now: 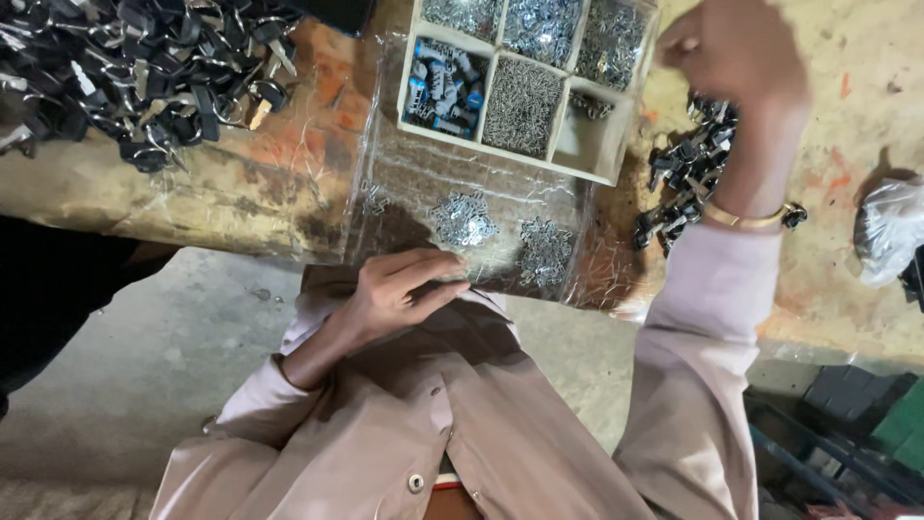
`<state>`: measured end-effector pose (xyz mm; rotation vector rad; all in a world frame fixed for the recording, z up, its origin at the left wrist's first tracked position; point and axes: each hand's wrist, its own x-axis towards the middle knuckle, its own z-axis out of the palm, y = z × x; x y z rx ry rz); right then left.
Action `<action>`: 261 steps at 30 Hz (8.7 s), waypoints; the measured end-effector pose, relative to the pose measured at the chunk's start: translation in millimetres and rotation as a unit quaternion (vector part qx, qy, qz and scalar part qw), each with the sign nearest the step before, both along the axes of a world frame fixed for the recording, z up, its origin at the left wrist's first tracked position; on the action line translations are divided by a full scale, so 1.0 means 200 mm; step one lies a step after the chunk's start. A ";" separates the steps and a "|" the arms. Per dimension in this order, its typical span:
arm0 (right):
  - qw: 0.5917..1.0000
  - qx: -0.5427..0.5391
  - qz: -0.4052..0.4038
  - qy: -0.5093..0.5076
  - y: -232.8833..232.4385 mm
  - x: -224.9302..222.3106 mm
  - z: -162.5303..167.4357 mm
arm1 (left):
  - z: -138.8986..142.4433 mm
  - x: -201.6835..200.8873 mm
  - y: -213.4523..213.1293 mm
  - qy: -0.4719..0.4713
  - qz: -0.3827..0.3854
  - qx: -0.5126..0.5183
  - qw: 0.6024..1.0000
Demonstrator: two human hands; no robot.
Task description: The person sits at a workbench assembling padlock lock cylinders. They pick small metal pins and springs from a compartment tray, insert them by hand into a lock body held in their hands, and place finished assemblies with the pile of locks and keys on the bench.
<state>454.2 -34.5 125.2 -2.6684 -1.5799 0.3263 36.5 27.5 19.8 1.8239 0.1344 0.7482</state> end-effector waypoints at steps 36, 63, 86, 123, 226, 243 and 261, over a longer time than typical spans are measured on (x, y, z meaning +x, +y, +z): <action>0.955 0.225 -0.192 -0.002 -0.79 -0.88 -0.32 | 0.24 0.51 0.68 0.224 0.062 0.328 0.916; 0.940 0.282 -0.078 0.175 -0.45 -1.04 -0.30 | 0.07 0.60 0.59 0.007 -0.120 -0.042 0.992; 0.969 0.225 0.056 0.087 -0.06 -0.71 -0.22 | 0.13 0.59 0.54 0.077 -0.084 -0.096 0.989; 0.837 0.419 -0.019 0.352 -0.06 -0.81 -0.33 | 0.10 0.59 0.52 0.027 -0.075 -0.111 0.991; 0.812 0.394 -0.048 0.428 -0.05 -0.82 -0.35 | 0.09 0.59 0.51 0.032 -0.039 -0.023 0.998; 0.849 0.330 -0.037 0.411 -0.07 -0.76 -0.30 | 0.07 0.60 0.51 0.025 -0.037 -0.018 0.999; 0.881 0.343 0.024 0.324 -0.08 -0.77 -0.27 | 0.07 0.59 0.52 0.027 -0.037 -0.005 0.999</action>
